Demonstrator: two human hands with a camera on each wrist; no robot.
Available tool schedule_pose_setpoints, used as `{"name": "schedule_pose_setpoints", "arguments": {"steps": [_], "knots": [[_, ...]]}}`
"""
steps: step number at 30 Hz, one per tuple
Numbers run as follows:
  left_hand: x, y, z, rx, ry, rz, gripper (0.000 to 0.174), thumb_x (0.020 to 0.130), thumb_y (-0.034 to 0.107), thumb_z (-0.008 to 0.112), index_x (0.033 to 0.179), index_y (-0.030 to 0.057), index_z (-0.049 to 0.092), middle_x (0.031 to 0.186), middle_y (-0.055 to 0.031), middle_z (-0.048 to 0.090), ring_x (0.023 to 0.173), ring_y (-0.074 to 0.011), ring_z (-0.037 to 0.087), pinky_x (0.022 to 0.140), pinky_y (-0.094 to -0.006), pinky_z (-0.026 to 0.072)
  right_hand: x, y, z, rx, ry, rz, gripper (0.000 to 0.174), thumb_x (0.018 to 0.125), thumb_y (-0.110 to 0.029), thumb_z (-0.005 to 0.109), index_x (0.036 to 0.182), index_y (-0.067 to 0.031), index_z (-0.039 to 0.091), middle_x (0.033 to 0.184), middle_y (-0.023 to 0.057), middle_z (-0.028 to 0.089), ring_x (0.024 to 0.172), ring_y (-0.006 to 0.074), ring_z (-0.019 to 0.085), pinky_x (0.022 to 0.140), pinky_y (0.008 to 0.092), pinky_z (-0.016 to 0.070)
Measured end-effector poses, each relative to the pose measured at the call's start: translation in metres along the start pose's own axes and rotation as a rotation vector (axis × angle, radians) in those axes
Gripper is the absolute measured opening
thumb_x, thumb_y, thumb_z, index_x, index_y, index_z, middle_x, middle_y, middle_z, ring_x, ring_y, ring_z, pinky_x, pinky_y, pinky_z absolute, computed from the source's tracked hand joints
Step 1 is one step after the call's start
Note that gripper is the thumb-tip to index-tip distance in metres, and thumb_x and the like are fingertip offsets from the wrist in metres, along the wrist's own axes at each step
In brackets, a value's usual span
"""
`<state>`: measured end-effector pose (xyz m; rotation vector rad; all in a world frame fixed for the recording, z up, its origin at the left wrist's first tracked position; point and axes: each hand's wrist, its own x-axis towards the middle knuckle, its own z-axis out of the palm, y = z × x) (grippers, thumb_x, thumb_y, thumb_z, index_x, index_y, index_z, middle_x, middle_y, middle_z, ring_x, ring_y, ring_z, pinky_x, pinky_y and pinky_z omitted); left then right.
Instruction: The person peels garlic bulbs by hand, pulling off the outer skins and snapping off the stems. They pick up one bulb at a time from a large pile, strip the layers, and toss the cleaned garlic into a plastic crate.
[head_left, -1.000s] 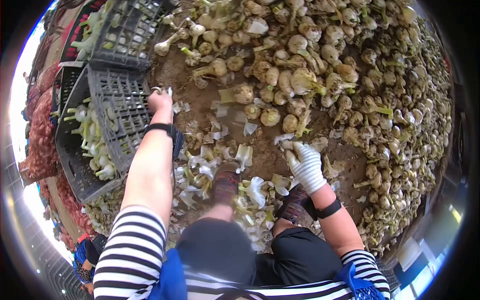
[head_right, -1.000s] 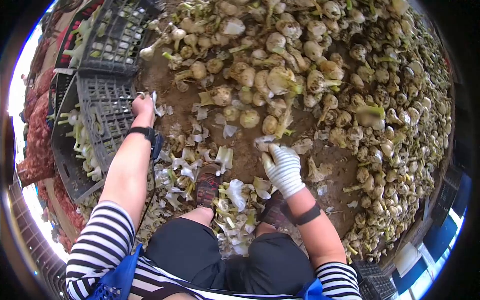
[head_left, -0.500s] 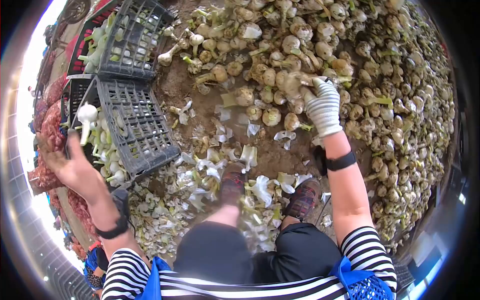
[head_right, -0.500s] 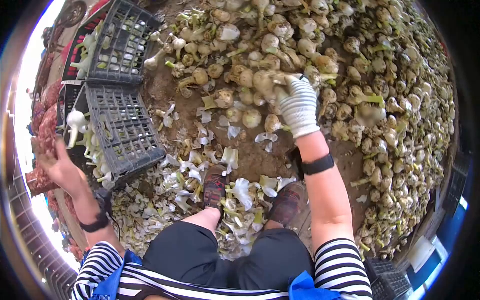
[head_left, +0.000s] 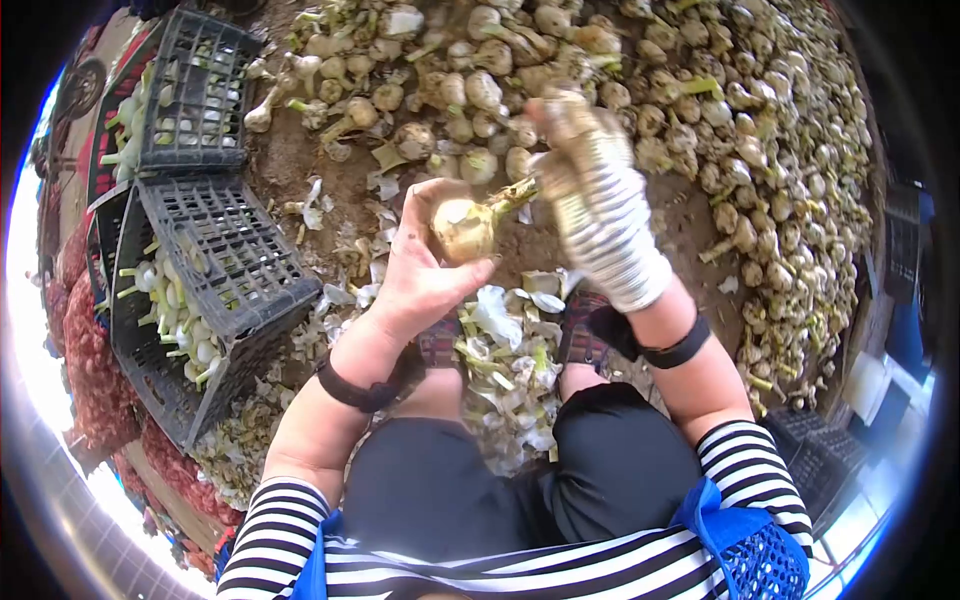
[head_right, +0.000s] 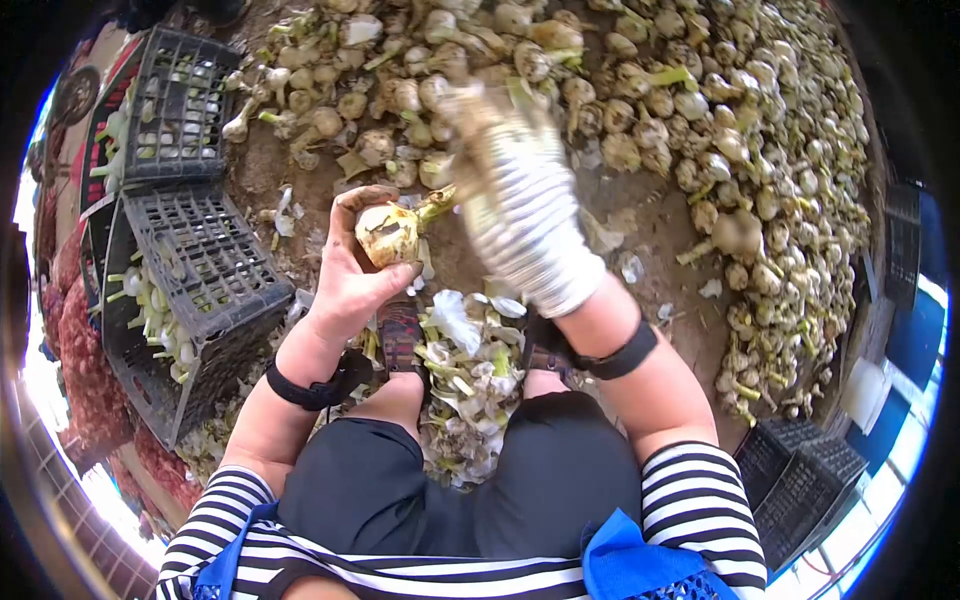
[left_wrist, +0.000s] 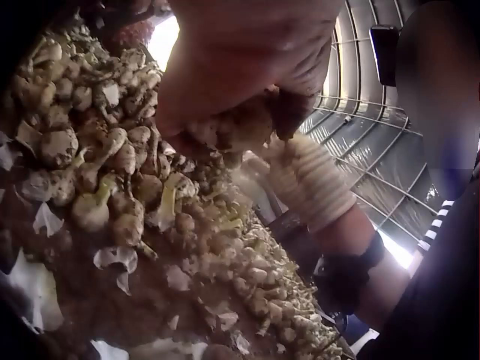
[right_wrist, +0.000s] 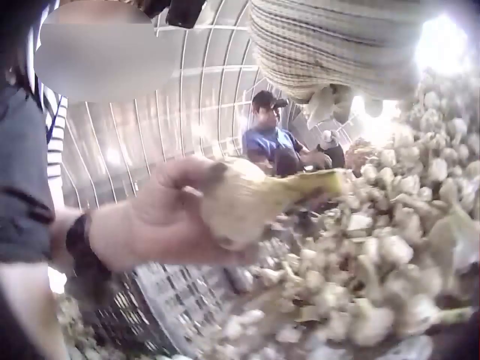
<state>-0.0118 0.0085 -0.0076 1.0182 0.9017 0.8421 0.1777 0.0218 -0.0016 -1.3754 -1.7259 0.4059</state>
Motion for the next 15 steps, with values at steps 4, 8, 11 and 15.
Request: {"name": "schedule_pose_setpoints", "arguments": {"steps": [4,8,11,15], "knots": [[-0.007,-0.004,0.015,0.339,-0.011,0.266,0.066,0.057,-0.002,0.072,0.113,0.0068,0.039,0.107,-0.0038,0.045,0.101,-0.0152,0.047,0.089,-0.0278,0.0385,-0.019,-0.020,0.023,0.066,-0.096,-0.098,0.043,0.078,-0.011,0.055,0.120,-0.0091,0.049,0.118,0.0155,0.053,0.111,0.0309,0.050,0.100,0.0488,0.0294],[-0.013,-0.005,0.015,0.063,0.005,0.133,0.067,0.059,-0.001,0.073,0.116,0.0070,0.039,0.108,-0.0041,0.045,0.101,-0.0140,0.047,0.090,-0.0292,0.0400,-0.024,-0.010,0.009,-0.247,-0.085,-0.170,0.041,0.079,-0.013,0.056,0.119,-0.0101,0.050,0.118,0.0115,0.055,0.112,0.0290,0.049,0.101,0.0480,0.0278],[-0.016,0.006,0.017,-0.077,0.030,0.062,0.067,0.061,-0.001,0.073,0.117,0.0076,0.038,0.109,-0.0043,0.045,0.103,-0.0146,0.047,0.090,-0.0299,0.0403,-0.018,0.001,-0.011,0.065,-0.052,-0.036,0.043,0.074,-0.012,0.062,0.115,-0.0150,0.053,0.100,0.0072,0.061,0.098,0.0266,0.056,0.092,0.0439,0.0354],[-0.014,0.008,0.017,-0.067,0.006,-0.016,0.068,0.062,-0.002,0.071,0.118,0.0080,0.035,0.110,-0.0042,0.045,0.101,-0.0148,0.047,0.089,-0.0291,0.0410,-0.025,-0.013,-0.019,-0.013,-0.157,-0.323,0.068,0.062,-0.015,0.066,0.127,-0.0116,0.044,0.082,0.0061,0.057,0.080,0.0272,0.054,0.077,0.0395,0.0404]]}}
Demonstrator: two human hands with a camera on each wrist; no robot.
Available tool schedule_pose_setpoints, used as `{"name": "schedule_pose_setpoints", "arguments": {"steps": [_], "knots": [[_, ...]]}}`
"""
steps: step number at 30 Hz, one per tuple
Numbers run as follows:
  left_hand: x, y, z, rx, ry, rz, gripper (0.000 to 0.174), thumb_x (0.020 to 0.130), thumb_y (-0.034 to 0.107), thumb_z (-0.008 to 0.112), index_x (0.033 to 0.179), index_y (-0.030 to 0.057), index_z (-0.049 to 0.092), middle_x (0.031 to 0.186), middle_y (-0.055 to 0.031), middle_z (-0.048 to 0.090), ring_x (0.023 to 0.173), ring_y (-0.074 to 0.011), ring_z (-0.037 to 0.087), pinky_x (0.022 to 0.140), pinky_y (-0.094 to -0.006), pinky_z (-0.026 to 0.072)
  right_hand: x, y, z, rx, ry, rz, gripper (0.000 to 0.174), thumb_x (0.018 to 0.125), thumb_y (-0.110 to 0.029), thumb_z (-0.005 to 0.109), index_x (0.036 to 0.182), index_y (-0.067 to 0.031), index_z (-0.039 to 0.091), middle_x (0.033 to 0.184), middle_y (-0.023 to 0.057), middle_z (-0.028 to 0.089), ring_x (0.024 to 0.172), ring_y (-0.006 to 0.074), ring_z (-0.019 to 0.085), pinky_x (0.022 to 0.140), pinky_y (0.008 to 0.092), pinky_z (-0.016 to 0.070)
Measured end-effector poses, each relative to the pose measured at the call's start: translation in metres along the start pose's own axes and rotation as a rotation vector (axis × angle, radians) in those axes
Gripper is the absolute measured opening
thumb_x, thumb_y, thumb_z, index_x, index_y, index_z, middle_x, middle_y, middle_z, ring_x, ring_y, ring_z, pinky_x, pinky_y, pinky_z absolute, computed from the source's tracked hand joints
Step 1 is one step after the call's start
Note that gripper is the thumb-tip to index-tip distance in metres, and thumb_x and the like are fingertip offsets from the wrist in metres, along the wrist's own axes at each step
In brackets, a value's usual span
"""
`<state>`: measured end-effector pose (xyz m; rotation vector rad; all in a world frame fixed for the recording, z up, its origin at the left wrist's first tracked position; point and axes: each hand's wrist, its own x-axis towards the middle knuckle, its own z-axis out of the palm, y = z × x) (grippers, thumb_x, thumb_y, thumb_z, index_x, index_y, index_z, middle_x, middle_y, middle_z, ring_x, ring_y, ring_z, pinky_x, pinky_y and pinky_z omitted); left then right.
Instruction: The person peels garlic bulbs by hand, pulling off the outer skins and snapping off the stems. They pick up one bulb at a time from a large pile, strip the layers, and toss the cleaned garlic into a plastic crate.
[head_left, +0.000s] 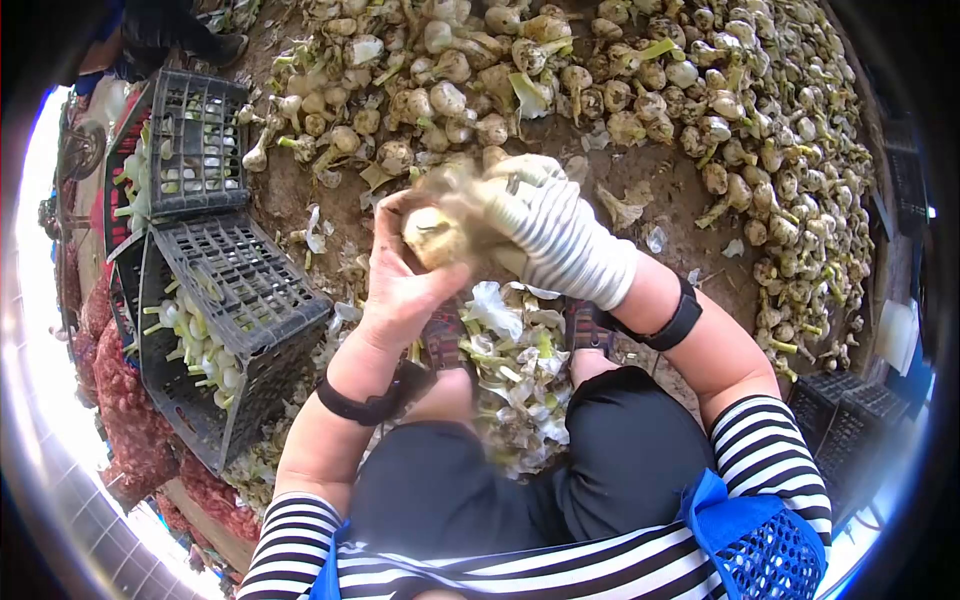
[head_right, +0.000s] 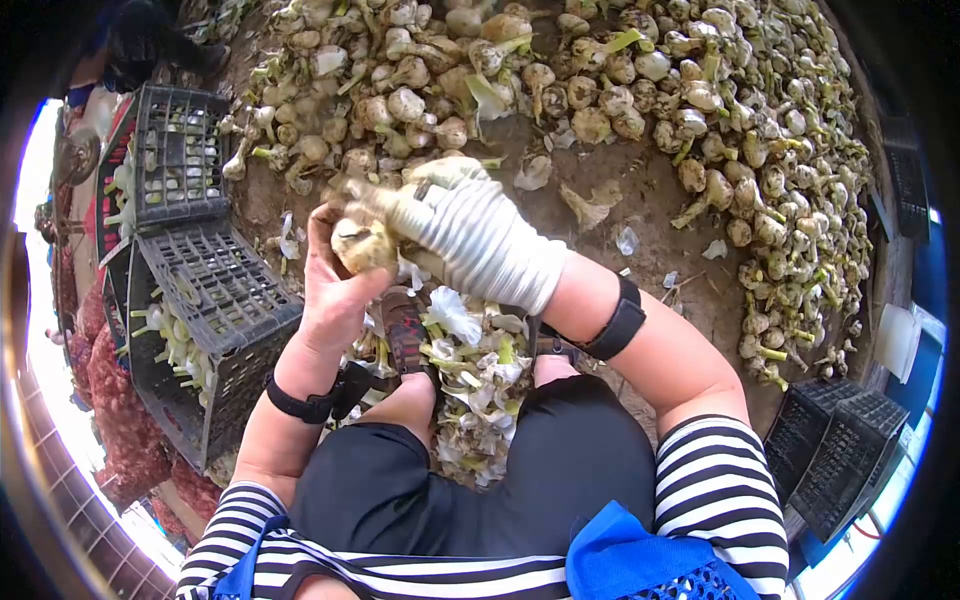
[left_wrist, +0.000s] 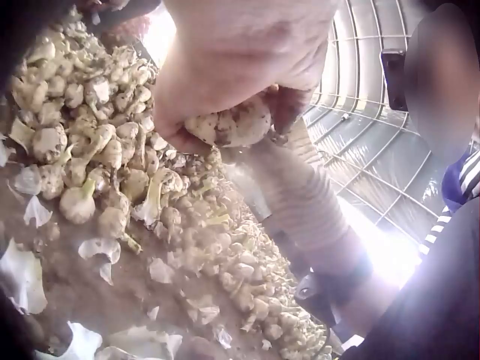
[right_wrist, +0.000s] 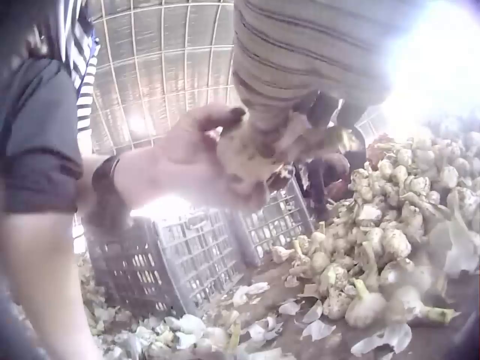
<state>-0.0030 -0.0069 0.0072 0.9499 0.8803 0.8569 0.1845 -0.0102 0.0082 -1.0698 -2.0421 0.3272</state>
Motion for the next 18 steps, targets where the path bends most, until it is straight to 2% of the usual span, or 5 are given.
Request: {"name": "schedule_pose_setpoints", "arguments": {"steps": [5,10,13,15,18], "knots": [[0.011,0.001,0.013,0.180,-0.022,-0.067,0.069,0.061,-0.012,0.062,0.120,0.0098,0.033,0.107,-0.0055,0.050,0.099,-0.0165,0.053,0.086,-0.0308,0.0444,-0.001,0.007,-0.005,-0.163,-0.155,0.017,0.071,0.063,-0.017,0.066,0.129,-0.0115,0.042,0.085,0.0068,0.058,0.083,0.0262,0.055,0.077,0.0383,0.0406],[0.032,0.004,0.013,0.197,-0.071,-0.088,0.073,0.061,0.003,0.075,0.120,0.0024,0.032,0.105,-0.0074,0.049,0.097,-0.0143,0.049,0.086,-0.0270,0.0428,0.000,0.021,-0.001,-0.264,-0.288,0.040,0.065,0.064,-0.020,0.064,0.125,-0.0077,0.045,0.087,0.0070,0.059,0.082,0.0261,0.055,0.075,0.0375,0.0407],[0.051,0.012,0.008,0.090,0.107,-0.354,0.064,0.071,0.032,0.072,0.119,0.0034,0.039,0.105,-0.0104,0.054,0.088,-0.0210,0.058,0.077,-0.0352,0.0502,0.003,0.035,0.001,-0.373,-0.137,0.012,0.059,0.064,-0.020,0.064,0.120,-0.0073,0.050,0.082,0.0067,0.057,0.082,0.0246,0.054,0.075,0.0385,0.0400],[0.058,0.007,0.003,-0.298,0.021,-0.624,0.060,0.078,0.061,0.053,0.107,0.0089,0.053,0.096,-0.0091,0.059,0.082,-0.0235,0.061,0.073,-0.0380,0.0521,0.011,0.034,-0.001,-0.404,0.002,-0.016,0.055,0.063,-0.019,0.064,0.116,-0.0083,0.053,0.080,0.0060,0.055,0.081,0.0239,0.054,0.075,0.0396,0.0394],[0.049,0.011,0.009,-0.466,-0.016,-0.627,0.055,0.079,0.050,0.059,0.113,0.0086,0.047,0.102,-0.0088,0.056,0.087,-0.0221,0.059,0.076,-0.0365,0.0511,0.019,0.040,0.001,-0.049,0.236,0.233,0.059,0.063,-0.005,0.064,0.120,-0.0108,0.050,0.087,0.0107,0.056,0.078,0.0266,0.055,0.072,0.0382,0.0431]]}}
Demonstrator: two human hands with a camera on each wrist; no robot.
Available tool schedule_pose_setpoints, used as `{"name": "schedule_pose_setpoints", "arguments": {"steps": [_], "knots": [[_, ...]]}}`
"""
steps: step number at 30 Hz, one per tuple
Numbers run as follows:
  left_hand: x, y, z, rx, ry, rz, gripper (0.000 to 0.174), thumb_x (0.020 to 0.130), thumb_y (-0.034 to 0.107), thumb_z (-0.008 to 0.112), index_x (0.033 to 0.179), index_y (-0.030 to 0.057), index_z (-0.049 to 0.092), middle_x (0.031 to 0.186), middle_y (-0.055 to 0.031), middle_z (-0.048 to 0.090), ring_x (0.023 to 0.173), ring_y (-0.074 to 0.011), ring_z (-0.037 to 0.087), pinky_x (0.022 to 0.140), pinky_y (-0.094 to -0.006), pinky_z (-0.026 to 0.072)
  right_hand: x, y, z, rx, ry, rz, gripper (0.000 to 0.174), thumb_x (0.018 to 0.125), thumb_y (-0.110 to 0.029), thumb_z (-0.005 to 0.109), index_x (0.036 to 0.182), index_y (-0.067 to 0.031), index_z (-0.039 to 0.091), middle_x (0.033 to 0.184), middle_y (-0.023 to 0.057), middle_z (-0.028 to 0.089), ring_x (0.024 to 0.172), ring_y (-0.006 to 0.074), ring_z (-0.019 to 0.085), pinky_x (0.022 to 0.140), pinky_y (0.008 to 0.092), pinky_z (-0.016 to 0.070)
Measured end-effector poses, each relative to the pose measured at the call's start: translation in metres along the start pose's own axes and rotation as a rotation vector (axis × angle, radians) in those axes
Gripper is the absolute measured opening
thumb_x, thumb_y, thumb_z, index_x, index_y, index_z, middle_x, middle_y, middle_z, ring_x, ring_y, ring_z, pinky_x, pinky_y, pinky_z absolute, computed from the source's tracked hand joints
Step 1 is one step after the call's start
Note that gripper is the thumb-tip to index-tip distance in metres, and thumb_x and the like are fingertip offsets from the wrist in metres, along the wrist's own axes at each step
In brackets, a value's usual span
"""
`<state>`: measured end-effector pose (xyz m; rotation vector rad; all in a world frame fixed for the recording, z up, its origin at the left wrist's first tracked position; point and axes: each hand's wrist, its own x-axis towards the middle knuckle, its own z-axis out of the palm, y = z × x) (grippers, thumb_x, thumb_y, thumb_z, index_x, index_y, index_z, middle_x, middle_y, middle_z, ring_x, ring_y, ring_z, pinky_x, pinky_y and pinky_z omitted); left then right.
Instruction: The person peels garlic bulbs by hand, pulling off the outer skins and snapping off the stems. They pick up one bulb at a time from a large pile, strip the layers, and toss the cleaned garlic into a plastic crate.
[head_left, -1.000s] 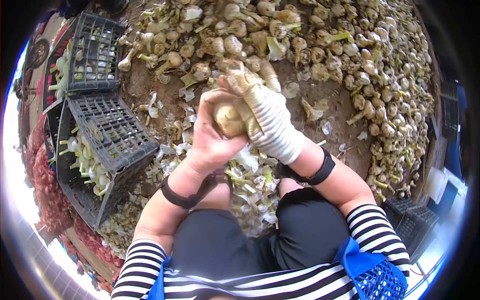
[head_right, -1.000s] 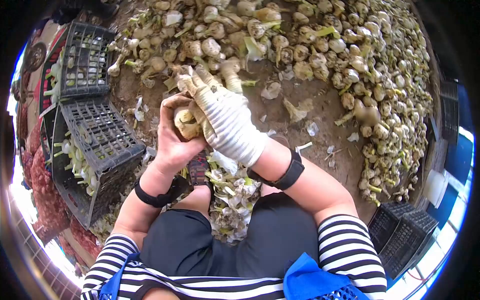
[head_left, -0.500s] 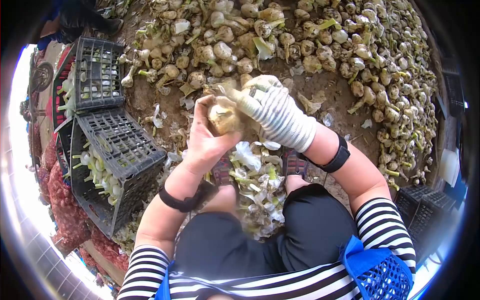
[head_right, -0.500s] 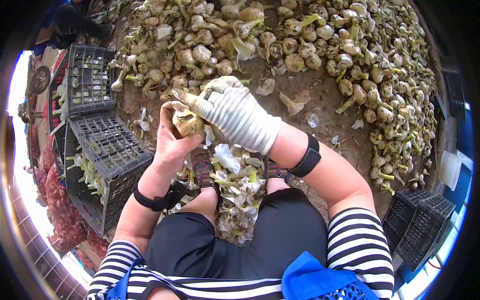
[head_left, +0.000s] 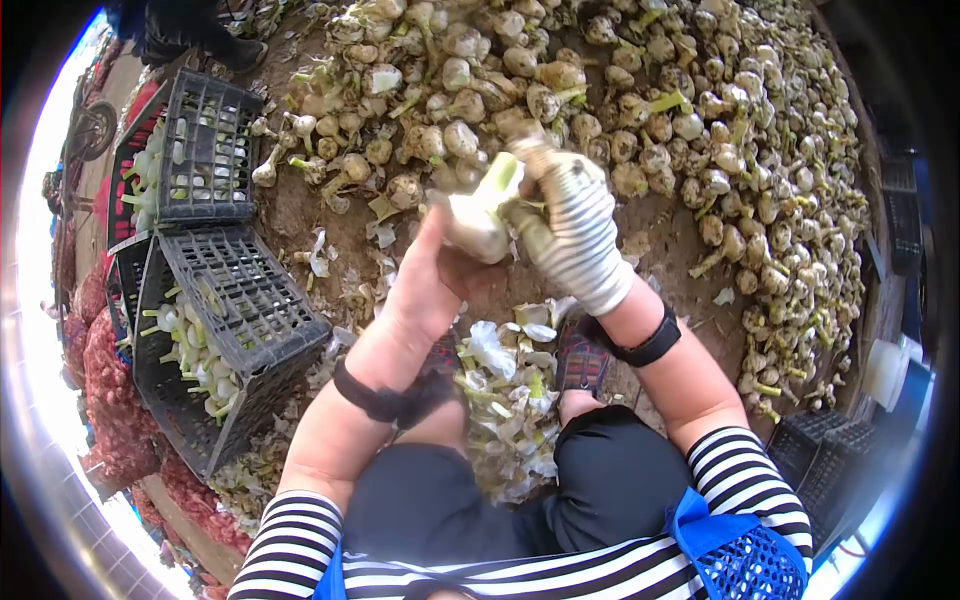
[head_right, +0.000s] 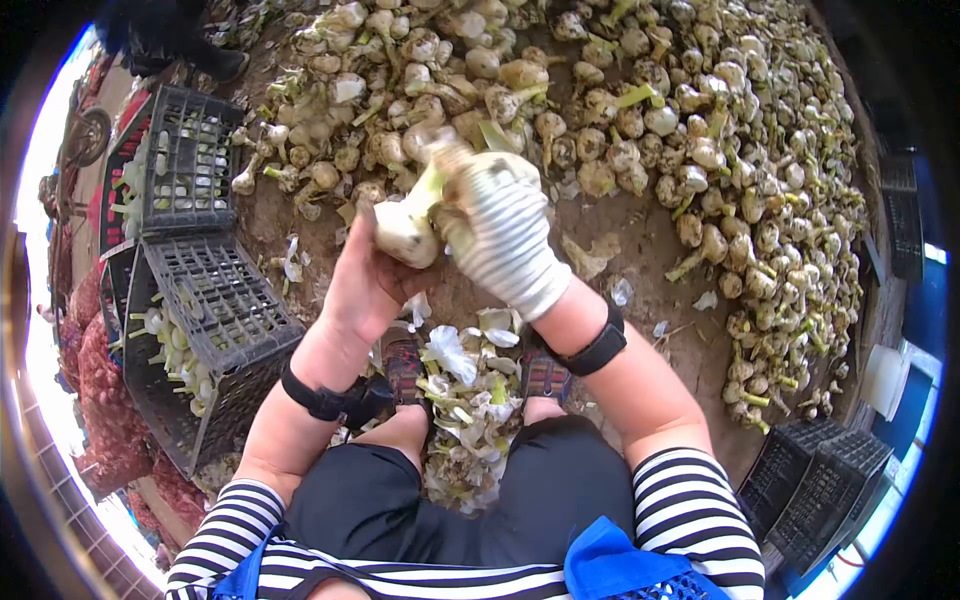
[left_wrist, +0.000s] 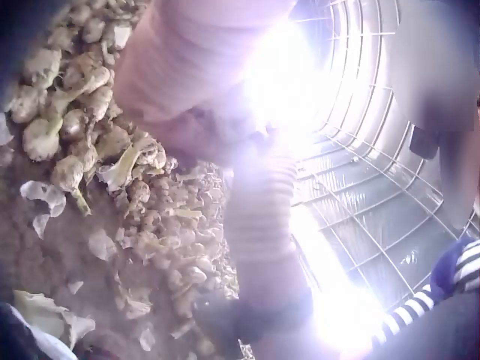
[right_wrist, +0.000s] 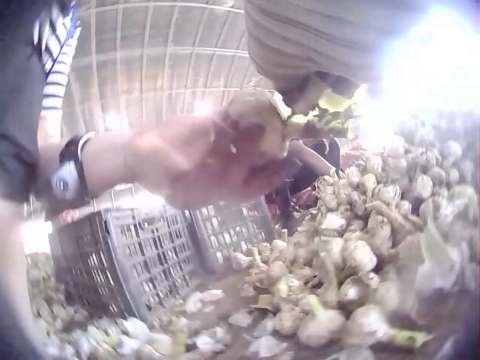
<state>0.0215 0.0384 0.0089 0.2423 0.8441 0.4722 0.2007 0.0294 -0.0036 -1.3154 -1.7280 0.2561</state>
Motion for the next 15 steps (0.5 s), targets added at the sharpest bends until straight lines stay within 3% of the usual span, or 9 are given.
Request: {"name": "schedule_pose_setpoints", "arguments": {"steps": [2,3,4,6,9,10,11,13,15], "knots": [[0.002,-0.013,0.009,0.096,0.073,0.492,0.057,0.077,0.025,0.070,0.119,0.0078,0.037,0.108,-0.0075,0.052,0.093,-0.0190,0.056,0.082,-0.0342,0.0488,-0.005,-0.007,0.000,0.762,0.029,0.624,0.049,0.075,-0.014,0.066,0.120,-0.0102,0.048,0.097,0.0073,0.057,0.084,0.0193,0.056,0.077,0.0312,0.0449],[0.005,-0.016,0.010,0.086,0.071,0.500,0.057,0.077,0.025,0.070,0.119,0.0078,0.037,0.108,-0.0075,0.052,0.093,-0.0190,0.056,0.082,-0.0342,0.0488,-0.003,-0.009,-0.005,1.233,0.001,0.951,0.047,0.078,-0.021,0.068,0.119,-0.0096,0.048,0.100,0.0051,0.056,0.088,0.0158,0.056,0.080,0.0286,0.0443],[0.007,-0.019,0.011,0.185,0.044,0.622,0.061,0.073,0.012,0.071,0.121,0.0078,0.033,0.109,-0.0070,0.050,0.096,-0.0178,0.055,0.083,-0.0328,0.0478,-0.001,-0.005,0.013,1.516,0.115,0.868,0.049,0.080,-0.032,0.066,0.119,-0.0088,0.048,0.102,0.0003,0.054,0.090,0.0099,0.053,0.082,0.0256,0.0428],[0.010,-0.023,0.019,0.333,0.031,0.830,0.068,0.067,-0.007,0.071,0.121,0.0075,0.033,0.109,-0.0059,0.048,0.099,-0.0152,0.052,0.086,-0.0291,0.0458,-0.010,0.002,0.020,1.414,-0.114,0.948,0.048,0.082,-0.036,0.064,0.116,-0.0050,0.051,0.103,0.0015,0.057,0.092,0.0086,0.053,0.082,0.0247,0.0422],[0.010,-0.021,0.017,0.194,-0.010,0.722,0.066,0.068,-0.004,0.072,0.121,0.0069,0.035,0.109,-0.0069,0.050,0.100,-0.0161,0.053,0.087,-0.0298,0.0460,-0.009,-0.014,0.010,1.264,-0.160,0.969,0.040,0.084,-0.034,0.062,0.106,-0.0020,0.059,0.095,0.0015,0.062,0.085,0.0073,0.055,0.075,0.0231,0.0446],[0.010,-0.019,0.010,0.166,-0.036,0.617,0.054,0.078,0.017,0.069,0.121,0.0069,0.039,0.110,-0.0077,0.051,0.098,-0.0176,0.054,0.086,-0.0321,0.0466,-0.008,-0.014,0.008,1.230,-0.104,0.961,0.037,0.084,-0.033,0.062,0.105,-0.0020,0.060,0.094,0.0017,0.062,0.083,0.0071,0.056,0.074,0.0225,0.0449],[0.008,-0.014,0.009,0.158,-0.035,0.625,0.054,0.078,0.017,0.069,0.121,0.0069,0.039,0.110,-0.0077,0.051,0.098,-0.0176,0.054,0.086,-0.0321,0.0466,-0.007,-0.015,0.006,1.194,-0.050,0.951,0.034,0.084,-0.031,0.062,0.103,-0.0020,0.061,0.092,0.0018,0.063,0.081,0.0069,0.056,0.072,0.0220,0.0452],[0.004,-0.002,0.007,-0.192,-0.088,0.179,0.061,0.085,0.053,0.048,0.125,0.0080,0.037,0.115,-0.0079,0.053,0.093,-0.0185,0.058,0.076,-0.0320,0.0512,-0.007,-0.019,0.004,1.163,-0.038,0.957,0.029,0.084,-0.025,0.063,0.100,-0.0015,0.063,0.088,0.0013,0.064,0.078,0.0060,0.056,0.069,0.0224,0.0457],[0.012,0.001,-0.007,-0.183,-0.326,0.030,0.065,0.084,0.062,0.041,0.120,0.0090,0.045,0.111,-0.0053,0.053,0.099,-0.0198,0.054,0.084,-0.0373,0.0450,-0.011,-0.011,0.012,0.699,0.013,0.761,0.020,0.082,-0.018,0.065,0.094,-0.0014,0.065,0.078,0.0046,0.066,0.068,0.0078,0.058,0.061,0.0239,0.0454]]}}
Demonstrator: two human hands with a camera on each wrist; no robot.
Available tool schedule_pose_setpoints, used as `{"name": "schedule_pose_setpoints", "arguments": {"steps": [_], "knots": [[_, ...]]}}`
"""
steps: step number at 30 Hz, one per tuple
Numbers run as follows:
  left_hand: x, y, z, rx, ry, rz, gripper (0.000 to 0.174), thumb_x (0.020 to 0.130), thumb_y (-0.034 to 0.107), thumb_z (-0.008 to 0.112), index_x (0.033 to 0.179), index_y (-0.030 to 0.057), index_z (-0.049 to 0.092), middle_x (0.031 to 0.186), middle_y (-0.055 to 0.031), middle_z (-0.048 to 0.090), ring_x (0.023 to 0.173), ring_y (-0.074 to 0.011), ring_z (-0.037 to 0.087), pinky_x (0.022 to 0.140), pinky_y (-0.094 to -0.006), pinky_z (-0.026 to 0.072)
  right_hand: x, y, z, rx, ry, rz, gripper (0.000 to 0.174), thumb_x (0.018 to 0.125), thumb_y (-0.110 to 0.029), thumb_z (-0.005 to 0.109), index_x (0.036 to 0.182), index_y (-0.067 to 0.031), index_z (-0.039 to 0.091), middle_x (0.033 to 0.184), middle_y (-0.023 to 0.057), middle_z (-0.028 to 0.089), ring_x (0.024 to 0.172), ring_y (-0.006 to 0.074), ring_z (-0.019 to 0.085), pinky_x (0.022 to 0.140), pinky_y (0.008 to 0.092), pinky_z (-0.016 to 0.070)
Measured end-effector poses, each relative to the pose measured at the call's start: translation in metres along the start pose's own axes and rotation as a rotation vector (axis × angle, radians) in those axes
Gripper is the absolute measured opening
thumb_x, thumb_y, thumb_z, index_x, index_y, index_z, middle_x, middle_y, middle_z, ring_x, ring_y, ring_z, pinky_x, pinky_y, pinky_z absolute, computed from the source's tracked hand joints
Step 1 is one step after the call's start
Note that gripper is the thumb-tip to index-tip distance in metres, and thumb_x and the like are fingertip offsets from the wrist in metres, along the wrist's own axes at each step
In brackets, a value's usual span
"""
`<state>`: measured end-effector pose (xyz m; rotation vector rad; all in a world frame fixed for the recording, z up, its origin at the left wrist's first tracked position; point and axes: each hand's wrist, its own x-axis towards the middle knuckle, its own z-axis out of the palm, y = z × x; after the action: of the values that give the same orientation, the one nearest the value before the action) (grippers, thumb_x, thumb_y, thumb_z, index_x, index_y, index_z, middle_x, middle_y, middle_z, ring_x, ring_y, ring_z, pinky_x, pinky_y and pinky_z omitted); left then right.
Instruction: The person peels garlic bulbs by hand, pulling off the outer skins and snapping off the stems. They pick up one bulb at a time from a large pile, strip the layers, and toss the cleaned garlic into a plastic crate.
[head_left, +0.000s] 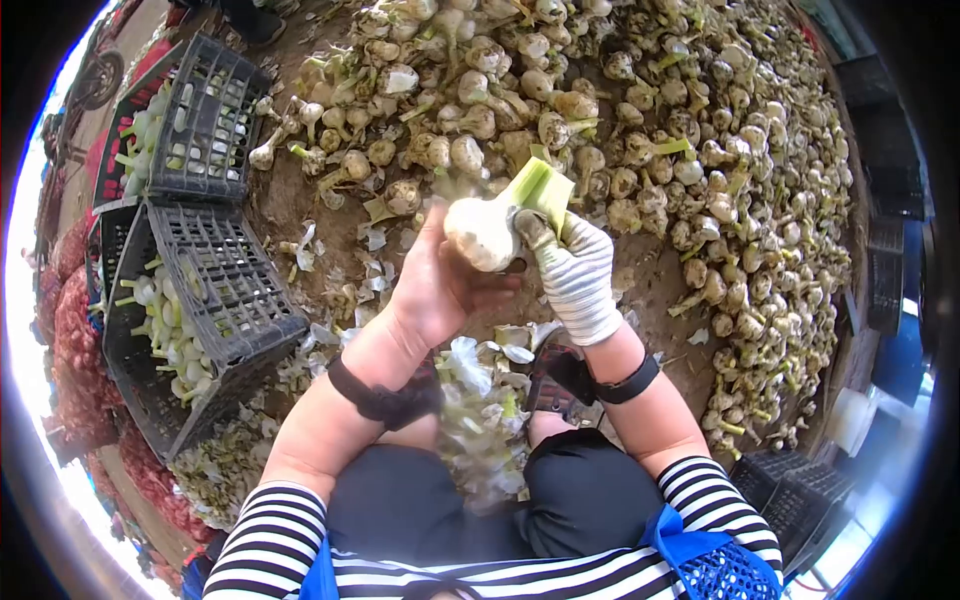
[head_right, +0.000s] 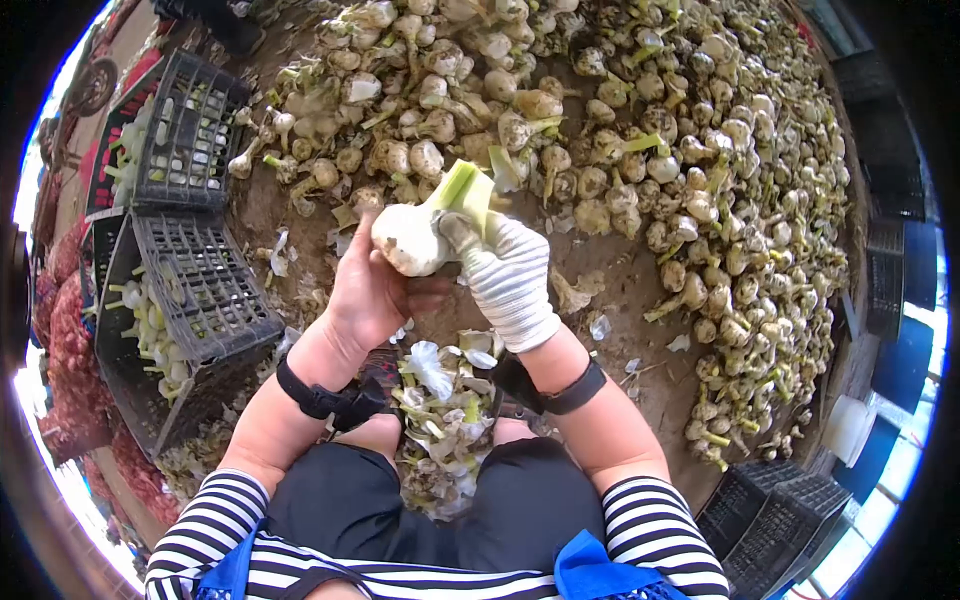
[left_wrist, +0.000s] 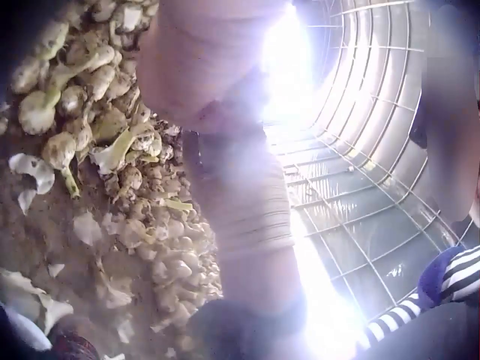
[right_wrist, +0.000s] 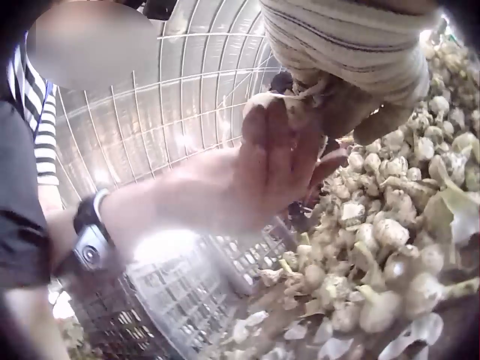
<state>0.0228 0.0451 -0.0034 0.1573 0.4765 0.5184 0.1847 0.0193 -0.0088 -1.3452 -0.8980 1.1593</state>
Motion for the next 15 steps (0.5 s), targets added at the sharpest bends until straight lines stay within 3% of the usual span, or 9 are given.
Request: {"name": "schedule_pose_setpoints", "arguments": {"steps": [1,2,3,4,6,7,9,12,15], "knots": [[0.005,-0.005,0.014,0.104,0.142,0.112,0.068,0.084,0.063,0.036,0.125,0.0087,0.039,0.119,-0.0079,0.048,0.105,-0.0218,0.051,0.087,-0.0371,0.0451,0.006,0.000,-0.001,-0.317,0.063,-0.197,0.013,0.080,-0.012,0.065,0.088,-0.0013,0.066,0.070,0.0104,0.064,0.059,0.0121,0.058,0.055,0.0265,0.0441],[0.008,-0.008,0.023,0.204,0.288,0.224,0.072,0.085,0.064,0.032,0.130,0.0084,0.034,0.128,-0.0105,0.043,0.112,-0.0239,0.048,0.089,-0.0369,0.0452,0.007,-0.003,-0.003,-0.328,0.049,-0.202,0.013,0.080,-0.012,0.065,0.088,-0.0013,0.066,0.070,0.0104,0.064,0.059,0.0121,0.058,0.055,0.0265,0.0441],[0.005,-0.006,0.020,0.135,0.145,0.235,0.070,0.086,0.050,0.049,0.136,0.0108,0.022,0.129,-0.0130,0.039,0.117,-0.0238,0.042,0.096,-0.0382,0.0395,0.007,-0.008,-0.005,-0.524,0.017,-0.307,0.012,0.080,-0.011,0.064,0.087,-0.0014,0.066,0.069,0.0129,0.063,0.058,0.0143,0.058,0.055,0.0271,0.0436],[0.003,-0.011,0.020,0.122,0.145,0.248,0.070,0.086,0.050,0.049,0.136,0.0108,0.022,0.129,-0.0130,0.039,0.117,-0.0238,0.042,0.096,-0.0382,0.0395,0.006,-0.014,-0.005,-0.718,-0.016,-0.412,0.011,0.080,-0.010,0.063,0.087,-0.0016,0.065,0.069,0.0154,0.061,0.057,0.0165,0.058,0.054,0.0277,0.0432],[-0.004,-0.024,0.019,0.547,0.299,0.549,0.087,0.077,0.028,0.069,0.140,0.0148,0.009,0.126,-0.0122,0.041,0.115,-0.0211,0.043,0.096,-0.0353,0.0392,-0.009,-0.026,-0.002,-0.552,-0.079,-0.301,0.014,0.082,-0.011,0.062,0.091,-0.0016,0.065,0.074,0.0102,0.064,0.062,0.0127,0.059,0.057,0.0260,0.0450],[-0.007,-0.017,0.019,0.449,0.292,0.497,0.098,0.067,0.005,0.076,0.138,0.0165,0.010,0.124,-0.0098,0.042,0.112,-0.0186,0.045,0.095,-0.0320,0.0392,-0.014,-0.027,-0.004,-0.299,-0.141,-0.096,0.016,0.083,-0.013,0.061,0.094,-0.0019,0.064,0.078,0.0072,0.065,0.066,0.0111,0.059,0.060,0.0249,0.0461],[-0.011,-0.013,0.012,0.445,0.291,0.469,0.089,0.068,0.003,0.074,0.134,0.0154,0.016,0.123,-0.0091,0.043,0.111,-0.0188,0.046,0.095,-0.0316,0.0396,-0.019,-0.043,-0.008,0.088,-0.253,0.238,0.022,0.086,-0.015,0.060,0.103,-0.0018,0.062,0.090,0.0013,0.063,0.075,0.0076,0.058,0.069,0.0222,0.0478],[-0.021,-0.010,0.008,0.264,0.230,0.388,0.074,0.065,-0.002,0.073,0.125,0.0129,0.032,0.118,-0.0070,0.047,0.109,-0.0201,0.049,0.093,-0.0348,0.0420,-0.022,-0.044,-0.008,0.369,-0.254,0.319,0.022,0.087,-0.017,0.059,0.102,-0.0009,0.061,0.087,0.0030,0.064,0.073,0.0073,0.058,0.069,0.0216,0.0475],[-0.026,-0.011,0.004,0.215,-0.013,0.468,0.067,0.065,0.002,0.073,0.121,0.0149,0.040,0.120,-0.0083,0.049,0.111,-0.0221,0.049,0.092,-0.0361,0.0436,0.010,-0.019,-0.018,-0.179,-0.073,0.081,0.019,0.086,-0.017,0.057,0.096,-0.0015,0.062,0.081,0.0050,0.065,0.068,0.0107,0.060,0.060,0.0238,0.0472]]}}
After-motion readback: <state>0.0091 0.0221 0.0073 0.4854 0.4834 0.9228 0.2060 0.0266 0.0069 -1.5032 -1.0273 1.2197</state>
